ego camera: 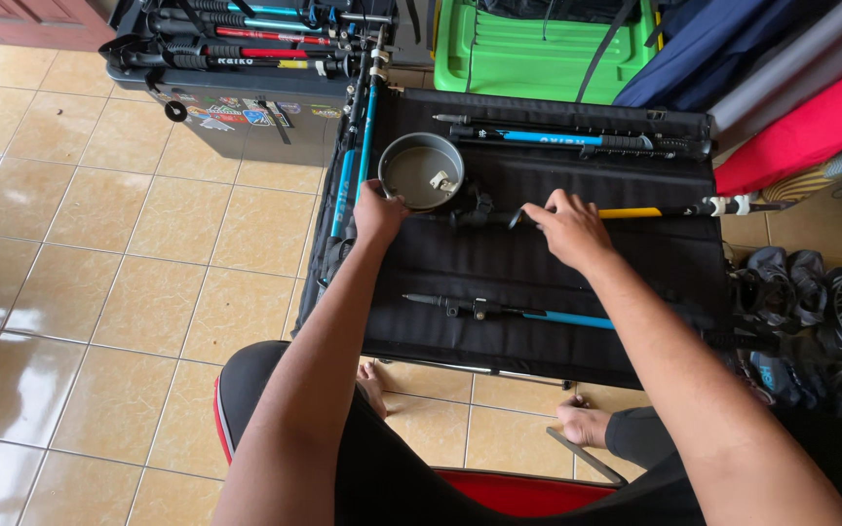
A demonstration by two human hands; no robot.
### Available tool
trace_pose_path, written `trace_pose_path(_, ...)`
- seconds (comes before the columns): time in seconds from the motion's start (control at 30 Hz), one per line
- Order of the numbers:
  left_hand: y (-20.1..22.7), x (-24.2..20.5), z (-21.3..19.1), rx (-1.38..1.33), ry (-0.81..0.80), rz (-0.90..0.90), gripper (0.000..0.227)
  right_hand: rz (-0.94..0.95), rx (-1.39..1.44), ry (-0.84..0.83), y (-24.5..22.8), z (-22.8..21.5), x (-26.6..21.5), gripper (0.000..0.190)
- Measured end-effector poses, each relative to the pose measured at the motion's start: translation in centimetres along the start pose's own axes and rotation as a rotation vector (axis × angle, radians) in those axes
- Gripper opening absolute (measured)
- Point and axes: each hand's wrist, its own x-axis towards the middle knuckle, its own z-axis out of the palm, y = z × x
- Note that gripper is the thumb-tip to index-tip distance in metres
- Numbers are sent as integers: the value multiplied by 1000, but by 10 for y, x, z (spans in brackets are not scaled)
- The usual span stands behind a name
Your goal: The person assembles multiple trekking poles by connecting sections, inserting pins from a small bowl, and checking the locking mechanisms.
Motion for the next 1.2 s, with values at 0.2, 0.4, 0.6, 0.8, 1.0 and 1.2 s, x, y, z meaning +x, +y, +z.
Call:
trace_pose_path(0.2,46,-53,-19,-275,-100,-97,54,-31,-38,95,10,-1,4,35)
trace_pose_path(0.4,27,-39,4,-183,-218,-49,59,-127,-137,237,32,-26,29,41)
trace_pose_path(0.6,61,-87,10,-118,-333,-3,42,-275,-123,314,-13,-53,46,36)
trace_pose_path(0.8,27,-52,-34,-611,-346,-87,27,-442,-170,416,-57,-46,64,43)
trace_pose_path(1.0,36,-95,-132,-395,-410,-90,69,-601,-58,378,-117,-46,79,32)
trace_pose_path(1.2,34,-104,-176,-24,-195,137,57,-934,-96,472,-198,-20,94,33)
